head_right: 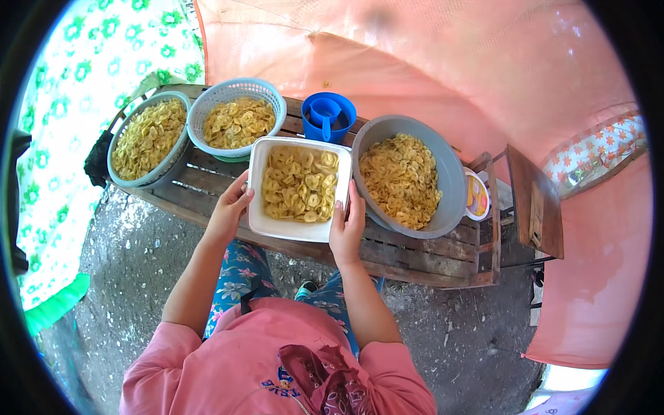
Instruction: The person scoops yellow snack chips from a large bowl into a white rectangular container using a blue scoop, then levels the contents and closes the container with a lid. The person repeats this process multiple times, transferring chips from the large bowl to the container and occasionally adjusting the scoop or container.
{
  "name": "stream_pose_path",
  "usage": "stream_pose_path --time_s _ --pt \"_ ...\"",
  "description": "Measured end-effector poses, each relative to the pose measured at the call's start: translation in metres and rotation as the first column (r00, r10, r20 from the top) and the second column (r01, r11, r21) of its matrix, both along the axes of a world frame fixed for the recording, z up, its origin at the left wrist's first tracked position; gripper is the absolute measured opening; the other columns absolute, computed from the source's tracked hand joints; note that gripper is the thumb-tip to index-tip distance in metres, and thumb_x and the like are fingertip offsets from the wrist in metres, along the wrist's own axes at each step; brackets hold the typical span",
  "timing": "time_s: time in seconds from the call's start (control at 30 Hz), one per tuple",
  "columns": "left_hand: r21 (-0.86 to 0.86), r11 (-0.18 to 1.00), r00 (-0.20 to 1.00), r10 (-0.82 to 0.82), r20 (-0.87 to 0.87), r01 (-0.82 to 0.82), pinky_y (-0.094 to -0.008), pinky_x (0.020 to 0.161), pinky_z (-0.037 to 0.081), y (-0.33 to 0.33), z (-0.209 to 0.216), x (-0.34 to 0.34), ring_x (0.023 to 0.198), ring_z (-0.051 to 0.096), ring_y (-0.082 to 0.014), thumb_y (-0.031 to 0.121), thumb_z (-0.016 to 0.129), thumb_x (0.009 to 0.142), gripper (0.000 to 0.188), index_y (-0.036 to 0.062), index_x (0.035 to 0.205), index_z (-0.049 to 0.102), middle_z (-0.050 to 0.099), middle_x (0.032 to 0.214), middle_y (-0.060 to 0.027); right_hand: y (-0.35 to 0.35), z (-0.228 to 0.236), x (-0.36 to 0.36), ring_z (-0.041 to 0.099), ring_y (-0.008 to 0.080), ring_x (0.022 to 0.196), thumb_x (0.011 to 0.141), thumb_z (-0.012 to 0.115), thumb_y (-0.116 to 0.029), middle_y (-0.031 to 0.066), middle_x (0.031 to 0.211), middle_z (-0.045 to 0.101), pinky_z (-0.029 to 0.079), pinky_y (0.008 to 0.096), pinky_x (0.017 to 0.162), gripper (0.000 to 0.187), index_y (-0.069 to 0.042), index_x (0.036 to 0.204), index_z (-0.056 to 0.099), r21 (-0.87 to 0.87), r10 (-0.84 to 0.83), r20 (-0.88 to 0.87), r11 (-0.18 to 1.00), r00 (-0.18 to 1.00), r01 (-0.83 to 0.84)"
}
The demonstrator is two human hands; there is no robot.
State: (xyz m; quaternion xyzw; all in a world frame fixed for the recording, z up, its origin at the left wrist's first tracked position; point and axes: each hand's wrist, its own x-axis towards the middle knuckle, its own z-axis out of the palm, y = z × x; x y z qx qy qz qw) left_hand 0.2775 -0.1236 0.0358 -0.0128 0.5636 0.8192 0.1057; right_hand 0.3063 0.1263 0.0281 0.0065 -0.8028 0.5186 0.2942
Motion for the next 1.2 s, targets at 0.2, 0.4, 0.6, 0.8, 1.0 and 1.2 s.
stream_pose_path --time_s 0.2,0.4,0.6,0.8,1.0,1.2 --pt "0.059 0.998 0.995 0.009 0.1 -0.015 -0.0203 0.077 0.043 0.004 -0.003 0.007 0.084 0.053 -0.0055 0.015 0.062 0.093 0.052 0.0057 0.141 0.045 0.057 0.093 0.0029 0.003 0.001 0.008 0.055 0.0145 0.105 0.089 0.054 0.002 0.0112 0.118 0.057 0.044 0.028 0.091 0.048 -0.001 0.136 0.046 -0.017 0.01 0.177 1.0 0.984 -0.007" --pt "0.05 0.998 0.992 -0.03 0.125 0.024 -0.0215 0.082 0.046 0.007 -0.007 -0.004 0.097 0.057 -0.006 0.014 0.058 0.095 0.052 0.0073 0.144 0.04 0.061 0.111 -0.0002 0.007 0.008 -0.002 0.052 0.0225 0.119 0.09 0.051 0.005 0.016 0.132 0.049 0.042 0.0337 0.099 0.048 0.003 0.138 0.041 -0.096 0.084 0.388 0.994 0.918 -0.05" --pt "0.002 1.0 0.992 -0.025 0.122 0.025 -0.0212 0.079 0.046 0.01 -0.003 -0.006 0.092 0.058 -0.0061 0.015 0.059 0.094 0.052 0.0067 0.143 0.041 0.06 0.103 0.0 0.006 -0.001 -0.006 0.053 0.0194 0.118 0.09 0.053 0.003 0.0154 0.132 0.051 0.041 0.0304 0.098 0.048 0.002 0.137 0.041 0.007 0.021 0.261 1.0 0.965 -0.024" --pt "0.011 1.0 0.995 -0.012 0.097 0.011 -0.0229 0.076 0.047 0.003 -0.004 -0.011 0.086 0.057 -0.0061 0.014 0.06 0.094 0.049 0.0064 0.14 0.046 0.059 0.097 0.0009 0.004 -0.011 -0.005 0.055 0.0164 0.114 0.09 0.052 0.004 0.0157 0.124 0.056 0.042 0.0267 0.094 0.05 -0.001 0.138 0.041 -0.023 0.031 0.075 0.999 0.997 -0.029" --pt "-0.002 0.999 0.993 0.038 0.109 -0.038 -0.0226 0.08 0.046 0.002 -0.004 -0.003 0.088 0.059 -0.0045 0.016 0.059 0.094 0.05 0.0091 0.141 0.045 0.063 0.099 0.0042 0.005 -0.012 -0.01 0.057 0.0124 0.09 0.089 0.054 0.003 0.0093 0.109 0.06 0.046 0.026 0.081 0.05 -0.003 0.138 0.043 0.071 0.023 -0.101 0.997 0.995 -0.015" --pt "0.012 0.999 0.995 0.037 0.097 -0.038 -0.022 0.075 0.045 0.004 -0.005 -0.005 0.084 0.055 -0.0042 0.015 0.061 0.094 0.049 0.0085 0.14 0.046 0.06 0.094 0.0039 0.004 -0.007 -0.009 0.057 0.0146 0.098 0.09 0.055 0.001 0.0113 0.116 0.059 0.045 0.0276 0.086 0.047 -0.002 0.136 0.045 -0.002 0.016 0.144 1.0 0.989 -0.015"
